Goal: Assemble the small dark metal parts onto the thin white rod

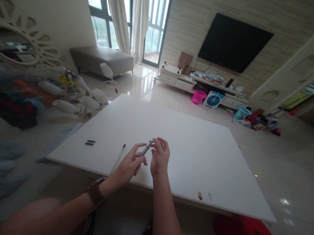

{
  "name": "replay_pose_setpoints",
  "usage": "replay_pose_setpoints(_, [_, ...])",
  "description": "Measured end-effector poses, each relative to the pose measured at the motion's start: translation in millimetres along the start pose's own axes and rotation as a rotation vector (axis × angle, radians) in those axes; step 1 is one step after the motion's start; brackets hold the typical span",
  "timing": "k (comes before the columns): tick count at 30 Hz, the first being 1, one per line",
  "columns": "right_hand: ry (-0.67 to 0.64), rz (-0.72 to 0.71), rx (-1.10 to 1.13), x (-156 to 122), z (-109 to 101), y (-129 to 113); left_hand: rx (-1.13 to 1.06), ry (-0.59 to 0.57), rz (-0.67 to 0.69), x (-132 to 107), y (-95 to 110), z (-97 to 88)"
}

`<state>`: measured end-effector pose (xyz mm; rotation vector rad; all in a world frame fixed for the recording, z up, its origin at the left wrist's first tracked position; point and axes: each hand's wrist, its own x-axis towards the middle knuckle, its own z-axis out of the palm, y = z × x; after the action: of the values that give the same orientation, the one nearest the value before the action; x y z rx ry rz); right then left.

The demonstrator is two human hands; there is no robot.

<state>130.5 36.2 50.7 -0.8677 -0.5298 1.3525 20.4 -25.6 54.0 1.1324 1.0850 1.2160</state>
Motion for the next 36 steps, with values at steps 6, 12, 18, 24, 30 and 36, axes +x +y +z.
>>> replay_pose_setpoints(6, [-0.062,-0.040,-0.133,-5,2,2,0.060,0.076,0.092,3,0,-2.6])
replay_pose_setpoints(12, [-0.107,-0.042,-0.227,-4,1,6,0.218,0.142,0.158,5,-1,-7.7])
replay_pose_setpoints(18, [-0.140,-0.050,-0.252,-7,3,9,0.175,0.212,0.171,5,0,-6.8])
replay_pose_setpoints(24, [-0.138,-0.037,-0.230,-7,2,9,0.135,0.247,0.176,7,1,-8.8])
replay_pose_setpoints(30, [-0.153,-0.046,-0.256,-5,-2,10,0.121,0.247,0.167,8,3,-10.1])
replay_pose_setpoints(36, [-0.157,-0.068,-0.260,-5,-1,12,0.124,0.230,0.172,8,2,-10.9])
